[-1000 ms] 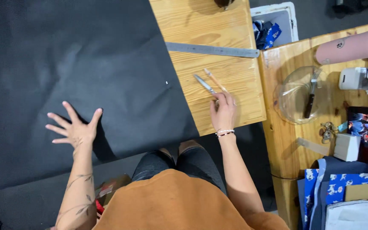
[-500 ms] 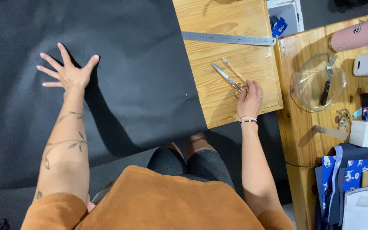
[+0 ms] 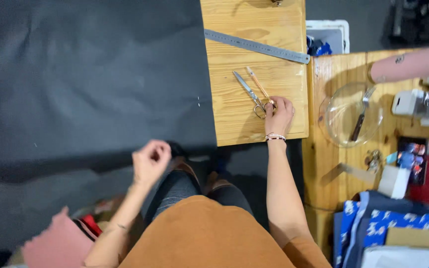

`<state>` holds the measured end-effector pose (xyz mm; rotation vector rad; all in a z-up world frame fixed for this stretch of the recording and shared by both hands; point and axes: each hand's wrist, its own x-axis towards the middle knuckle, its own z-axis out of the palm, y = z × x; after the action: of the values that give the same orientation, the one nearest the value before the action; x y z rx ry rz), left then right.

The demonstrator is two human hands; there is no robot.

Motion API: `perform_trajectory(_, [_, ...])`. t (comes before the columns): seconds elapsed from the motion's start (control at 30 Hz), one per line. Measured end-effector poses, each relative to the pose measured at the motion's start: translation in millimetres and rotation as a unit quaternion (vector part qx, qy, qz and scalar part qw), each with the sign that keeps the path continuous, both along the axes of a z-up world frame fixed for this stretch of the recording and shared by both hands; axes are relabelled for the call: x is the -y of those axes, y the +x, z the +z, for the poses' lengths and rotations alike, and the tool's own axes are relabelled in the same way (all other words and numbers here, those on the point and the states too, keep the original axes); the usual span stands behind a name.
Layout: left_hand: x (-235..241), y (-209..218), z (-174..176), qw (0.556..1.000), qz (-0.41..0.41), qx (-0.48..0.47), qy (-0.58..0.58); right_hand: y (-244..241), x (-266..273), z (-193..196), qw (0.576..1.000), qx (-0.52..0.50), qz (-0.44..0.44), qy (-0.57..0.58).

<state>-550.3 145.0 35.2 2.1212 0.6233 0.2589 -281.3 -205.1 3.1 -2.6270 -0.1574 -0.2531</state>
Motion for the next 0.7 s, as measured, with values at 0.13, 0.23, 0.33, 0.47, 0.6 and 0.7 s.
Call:
perform_trajectory(0.13, [99.3, -58.2, -74.0, 0.926, 0.157, -0.146, -0.311, 3.2, 5.2, 12.6, 0.998, 0.009, 0.049, -0.048])
perform_trajectory(0.23, [131.3, -41.3, -87.6, 0.742, 0.324, -0.059, -0.584, 2.9, 11.2, 2.8, 0.977, 0.111, 0.159, -0.083])
perform_trajectory(0.33, [137.5, -16.5, -70.9, 0.643, 0.337, 0.06, -0.685, -8.0, 4.8, 11.6, 0.976, 0.099, 0.181, -0.073])
perform_trajectory(0.47, [153.0, -19.4, -167.1, 0.555, 0.333, 0.198, -0.736, -26.3, 11.5, 4.0, 0.978, 0.058, 0.185, -0.071])
perform_trajectory(0.6, [159.0, -22.2, -148.6, 0.488, 0.367, 0.207, -0.764, -37.7, 19.5, 2.4, 0.98, 0.01, 0.192, -0.055])
perform_trajectory(0.7, [164.2, -37.5, -143.7, 0.471, 0.383, 0.188, -0.772, -52.4, 14.1, 10.7, 0.98, 0.001, 0.199, -0.027])
